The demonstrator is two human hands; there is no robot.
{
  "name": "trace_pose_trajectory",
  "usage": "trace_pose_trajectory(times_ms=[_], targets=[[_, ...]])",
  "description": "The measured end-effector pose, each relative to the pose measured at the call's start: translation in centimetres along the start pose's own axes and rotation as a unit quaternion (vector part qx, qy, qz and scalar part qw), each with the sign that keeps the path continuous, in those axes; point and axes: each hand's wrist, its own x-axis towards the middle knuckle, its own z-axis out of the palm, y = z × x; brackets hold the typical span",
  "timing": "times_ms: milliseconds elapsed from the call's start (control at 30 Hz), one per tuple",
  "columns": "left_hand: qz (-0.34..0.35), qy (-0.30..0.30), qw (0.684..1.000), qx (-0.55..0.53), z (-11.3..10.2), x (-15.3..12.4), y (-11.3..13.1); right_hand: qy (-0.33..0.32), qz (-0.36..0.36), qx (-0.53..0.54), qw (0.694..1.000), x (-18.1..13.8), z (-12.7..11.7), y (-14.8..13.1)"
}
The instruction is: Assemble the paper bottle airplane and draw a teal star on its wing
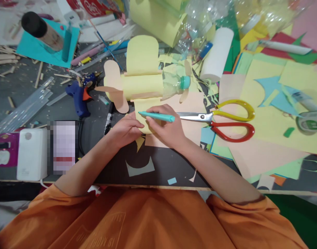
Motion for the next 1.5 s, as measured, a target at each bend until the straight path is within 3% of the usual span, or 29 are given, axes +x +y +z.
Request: trace_pose_trajectory(times_ms=[767, 1200, 1500], targets=[[0.017, -0.038, 0.999, 0.011, -0.5, 0.57, -0.15, 0.009, 0.005, 0.003, 1.0, -0.17, -0.26, 0.19], [0.018, -0.014, 1.0, 0.009, -0.47, 0.56, -0.15, 0.008, 0.011, -0.017, 1.0, -0.21, -0.09, 0.41], [0.021, -0.038, 0.999, -0.001, -0.3, 0.52, -0.23, 0.016, -0.006, -0.013, 1.0, -0.17, 0.09, 0.35]])
